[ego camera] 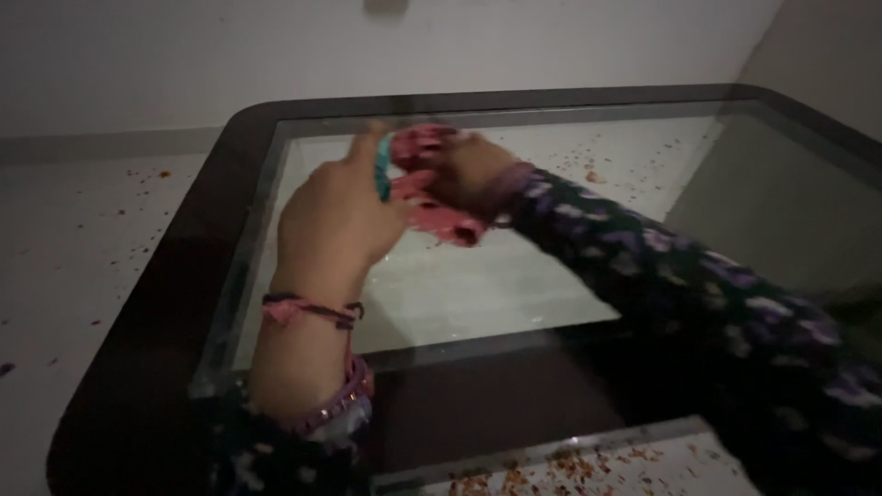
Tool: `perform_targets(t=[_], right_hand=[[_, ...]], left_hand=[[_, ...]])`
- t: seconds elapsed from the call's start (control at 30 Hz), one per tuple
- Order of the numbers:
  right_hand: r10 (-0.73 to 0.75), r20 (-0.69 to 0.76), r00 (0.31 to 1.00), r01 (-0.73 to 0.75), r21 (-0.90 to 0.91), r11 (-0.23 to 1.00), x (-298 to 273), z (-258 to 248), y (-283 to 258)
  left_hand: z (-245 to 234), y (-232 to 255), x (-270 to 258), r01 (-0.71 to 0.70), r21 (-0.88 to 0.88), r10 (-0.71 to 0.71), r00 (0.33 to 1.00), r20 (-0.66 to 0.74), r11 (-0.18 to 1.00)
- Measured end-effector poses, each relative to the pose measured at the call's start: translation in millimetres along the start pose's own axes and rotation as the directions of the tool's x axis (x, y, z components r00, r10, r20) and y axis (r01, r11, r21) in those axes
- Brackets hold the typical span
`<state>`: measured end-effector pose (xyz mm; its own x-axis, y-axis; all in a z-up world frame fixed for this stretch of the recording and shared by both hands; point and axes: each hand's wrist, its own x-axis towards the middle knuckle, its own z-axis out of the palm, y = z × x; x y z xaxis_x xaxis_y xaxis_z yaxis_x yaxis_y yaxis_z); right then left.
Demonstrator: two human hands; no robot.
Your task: The person sprays a cleaning solution onto a glass display case and wipes the surface with a pink cloth. They repeatedly spray and wipe the glass top and front panel, removing scattered debris from the surface.
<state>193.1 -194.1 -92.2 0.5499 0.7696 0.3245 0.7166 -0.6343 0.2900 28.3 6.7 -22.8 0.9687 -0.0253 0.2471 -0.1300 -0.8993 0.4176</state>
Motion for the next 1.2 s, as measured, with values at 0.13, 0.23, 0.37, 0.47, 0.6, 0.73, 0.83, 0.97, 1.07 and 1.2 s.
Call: perform_targets(t=[0.13,0.23,0.37,0.47,0.6,0.73,0.83,0.97,1.07,1.2], right_hand=[[0.322,0.139,0.937,-0.329,0.034,0.944,-75,-37,3],[0.32,0.149,0.936,-0.332,0.061,0.941,-118,-60,-18],[0.033,0.14,0.99,-0.048,0.102,0.994,-139,-70,-55],[-0.177,-0.033,0.984,0.179,0.245,0.953,-111,-65,-80],[-0.029,0.162,0.986,-0.017,0.278,0.96,-49,-55,-77],[0.18,0.137,0.974,-0.199,0.142,0.97,-8,-17,-36],[0.301,0.147,0.942,-0.302,-0.015,0.953,-5,-15,-29],[0.341,0.18,0.923,-0.348,0.003,0.938,-9,-21,-51],[0.108,0.009,0.994,-0.108,0.089,0.99,-29,-20,-67],[-0.048,-0.053,0.997,0.057,0.186,0.981,-38,-29,-69]], left_hand=[[13,-7,10,-0.015,-0.035,0.012,0.996,-0.084,0.999],[17,-9,16,-0.078,-0.084,0.072,0.995,-0.067,0.993],[-18,24,-12,0.179,-0.283,-0.092,0.951,0.296,0.942],[2,-11,9,-0.015,-0.246,0.051,0.989,0.14,0.969],[-9,-21,10,0.14,-0.159,-0.11,0.977,0.184,0.977],[-2,-39,20,0.118,-0.14,-0.098,0.985,0.14,0.983],[6,-41,20,0.103,-0.222,-0.086,0.993,0.086,0.97],[8,-36,14,0.141,-0.246,-0.129,0.989,0.065,0.959],[3,-37,26,0.201,-0.185,-0.181,0.976,0.118,0.962],[18,-59,58,0.063,-0.084,-0.062,0.998,0.021,0.994]])
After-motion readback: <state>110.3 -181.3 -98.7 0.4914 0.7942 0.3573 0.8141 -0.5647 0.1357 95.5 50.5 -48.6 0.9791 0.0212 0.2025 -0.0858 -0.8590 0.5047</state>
